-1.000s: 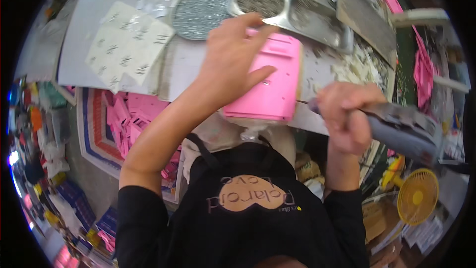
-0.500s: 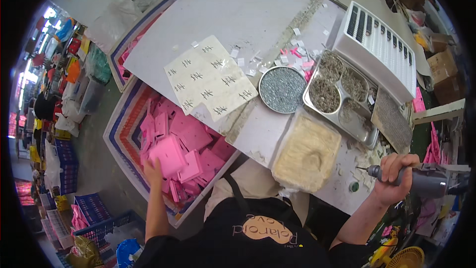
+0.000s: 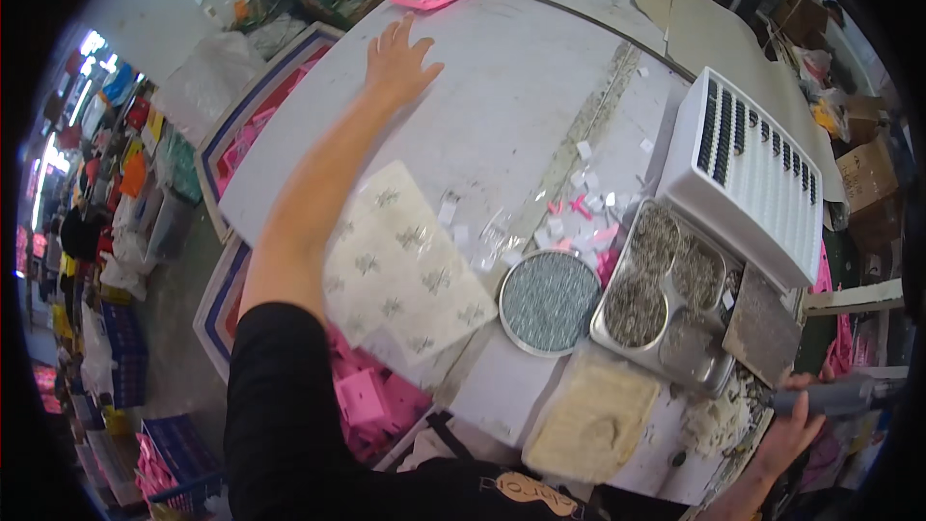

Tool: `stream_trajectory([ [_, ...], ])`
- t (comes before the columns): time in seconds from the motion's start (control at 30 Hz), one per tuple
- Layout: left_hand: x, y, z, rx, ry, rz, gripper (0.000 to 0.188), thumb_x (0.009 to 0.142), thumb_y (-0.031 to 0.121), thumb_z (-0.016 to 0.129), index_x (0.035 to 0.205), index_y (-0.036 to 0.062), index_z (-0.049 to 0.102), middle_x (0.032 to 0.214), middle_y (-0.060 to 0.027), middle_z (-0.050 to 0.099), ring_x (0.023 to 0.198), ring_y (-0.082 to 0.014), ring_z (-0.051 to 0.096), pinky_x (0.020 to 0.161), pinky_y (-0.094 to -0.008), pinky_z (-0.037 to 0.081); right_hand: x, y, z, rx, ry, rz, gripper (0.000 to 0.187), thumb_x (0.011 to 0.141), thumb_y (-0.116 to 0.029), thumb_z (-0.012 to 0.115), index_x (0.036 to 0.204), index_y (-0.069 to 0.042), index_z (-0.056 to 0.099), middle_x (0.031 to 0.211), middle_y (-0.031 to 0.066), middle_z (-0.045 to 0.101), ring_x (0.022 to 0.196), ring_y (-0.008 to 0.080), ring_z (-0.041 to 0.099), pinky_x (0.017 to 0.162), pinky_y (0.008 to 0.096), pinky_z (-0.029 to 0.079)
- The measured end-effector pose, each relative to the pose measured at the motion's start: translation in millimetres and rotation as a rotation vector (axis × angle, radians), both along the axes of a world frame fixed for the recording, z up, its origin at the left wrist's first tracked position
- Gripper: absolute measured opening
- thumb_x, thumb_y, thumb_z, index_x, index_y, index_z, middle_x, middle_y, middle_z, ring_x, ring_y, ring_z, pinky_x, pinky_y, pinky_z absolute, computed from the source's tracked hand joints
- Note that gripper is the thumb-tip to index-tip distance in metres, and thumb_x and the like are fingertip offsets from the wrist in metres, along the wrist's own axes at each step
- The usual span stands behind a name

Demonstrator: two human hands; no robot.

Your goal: Assembling internal electronic components and soldering wires inside a pink plastic case, then securing the cover with screws.

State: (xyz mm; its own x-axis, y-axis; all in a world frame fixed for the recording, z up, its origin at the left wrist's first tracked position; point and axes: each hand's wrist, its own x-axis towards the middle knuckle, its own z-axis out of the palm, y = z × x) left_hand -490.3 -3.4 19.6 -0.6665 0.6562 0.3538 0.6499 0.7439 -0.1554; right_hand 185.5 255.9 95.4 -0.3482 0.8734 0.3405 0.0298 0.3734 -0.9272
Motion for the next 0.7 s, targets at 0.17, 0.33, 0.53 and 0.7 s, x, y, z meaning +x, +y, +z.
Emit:
stream_trajectory([
  [0.17, -132.5, 97.3, -42.3, -0.335, 0.018, 0.432, 0.068, 0.099, 0.060, 0.046, 0.155, 0.0221, 0.044, 0.173, -0.0022, -0.001, 0.159, -0.0320, 0.001, 0.121, -0.0685, 0.011, 31.0, 34.8, -3.2, 0.046, -0.102, -0.079, 0.058, 0.099, -0.022, 0.057, 0.146, 0.006, 0.036, 0.097, 0.0067, 0.049, 0.092, 0.0177, 0.048, 0.092, 0.0354, 0.039],
  [0.33, -170.8, 113.7, -73.9, -0.189, -0.044, 0.353, 0.062, 0.100, 0.052, 0.050, 0.147, 0.0115, 0.053, 0.169, -0.0059, 0.022, 0.157, -0.0300, 0.014, 0.121, -0.0666, 0.015, 30.8, 27.0, -2.7, 0.047, -0.120, -0.014, 0.054, 0.101, -0.022, 0.053, 0.145, 0.005, 0.036, 0.096, 0.0065, 0.045, 0.090, 0.0179, 0.044, 0.089, 0.0349, 0.039],
  [0.53, -129.6, 74.5, -54.1, 0.154, 0.308, -0.263, 0.019, 0.088, 0.015, 0.063, 0.104, 0.0117, 0.072, 0.120, -0.0063, 0.064, 0.119, -0.0300, 0.056, 0.101, -0.0497, 0.045, -29.0, -0.1, -0.1, 0.286, -0.113, -0.371, 0.063, 0.100, -0.026, 0.054, 0.148, 0.010, 0.033, 0.107, 0.0142, 0.052, 0.098, 0.0217, 0.052, 0.093, 0.0380, 0.044],
  [0.7, 57.6, 5.2, 21.0, 0.487, 0.133, -0.554, 0.029, 0.077, -0.008, 0.064, 0.098, 0.0096, 0.072, 0.106, -0.0098, 0.064, 0.099, -0.0318, 0.061, 0.084, -0.0426, 0.051, -44.0, -80.5, -5.8, 0.441, -0.076, 0.091, 0.049, 0.092, -0.027, 0.055, 0.121, 0.013, 0.056, 0.111, 0.0215, 0.061, 0.094, 0.0288, 0.061, 0.086, 0.0364, 0.051],
])
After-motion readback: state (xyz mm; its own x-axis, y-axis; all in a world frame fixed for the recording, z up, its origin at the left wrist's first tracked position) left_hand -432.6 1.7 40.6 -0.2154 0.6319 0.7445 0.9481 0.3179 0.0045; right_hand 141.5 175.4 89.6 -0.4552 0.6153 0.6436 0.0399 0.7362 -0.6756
